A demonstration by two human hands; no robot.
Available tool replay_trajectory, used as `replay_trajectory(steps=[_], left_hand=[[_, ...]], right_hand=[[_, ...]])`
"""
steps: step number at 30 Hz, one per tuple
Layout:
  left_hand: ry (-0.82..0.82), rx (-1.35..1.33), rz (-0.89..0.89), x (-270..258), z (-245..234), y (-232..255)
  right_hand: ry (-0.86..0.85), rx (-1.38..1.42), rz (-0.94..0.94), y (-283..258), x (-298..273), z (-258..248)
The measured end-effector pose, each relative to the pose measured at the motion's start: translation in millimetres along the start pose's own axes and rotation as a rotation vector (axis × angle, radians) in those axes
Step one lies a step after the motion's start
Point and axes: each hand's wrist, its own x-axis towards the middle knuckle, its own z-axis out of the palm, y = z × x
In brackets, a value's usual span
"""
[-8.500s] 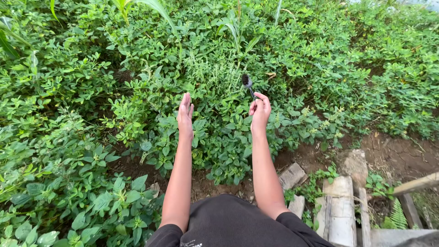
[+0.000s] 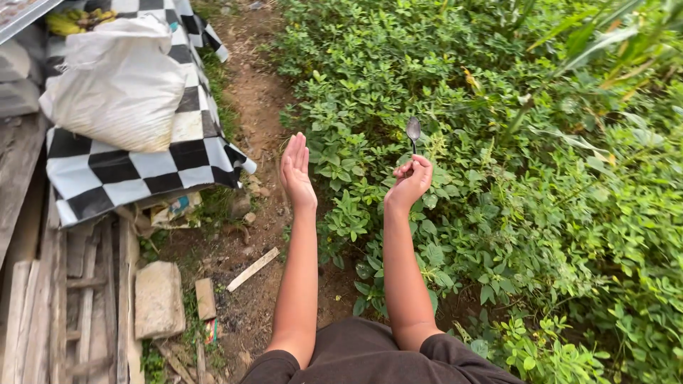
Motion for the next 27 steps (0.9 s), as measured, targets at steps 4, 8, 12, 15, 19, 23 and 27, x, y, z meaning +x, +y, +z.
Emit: replay_trajectory(steps=[4,8,12,15,19,23,27], left_hand=[[0.011,0.097,0.077,-8.2,-7.5,20.0],[0.0,0.204,0.114,-11.4,-10.1,31.2],[0.067,0.239,0.137,-20.5,-17.7,36.7],[0.123,0.244,0.154,-22.7,-20.9,39.5],[0.218,0.294,0.168,-13.0,-23.6,34.2],[0.269,0.285,0.166,-24.9,-44.5,34.7],[0.324,0.301,0.163,-23.4,-64.2,46.7]], right_hand=[[-0.097,0.029,0.107,9.8,-13.5,24.5],[-0.169,0.061,0.202,23.3,-22.7,41.8],[-0.19,0.016,0.284,29.5,-31.4,41.2],[-0.224,0.021,0.287,34.9,-34.1,35.7],[-0.235,0.061,0.293,42.3,-25.9,45.8],[-0.192,0.008,0.369,52.7,-43.5,40.1],[-0.21,0.0,0.413,73.4,-57.1,46.9]])
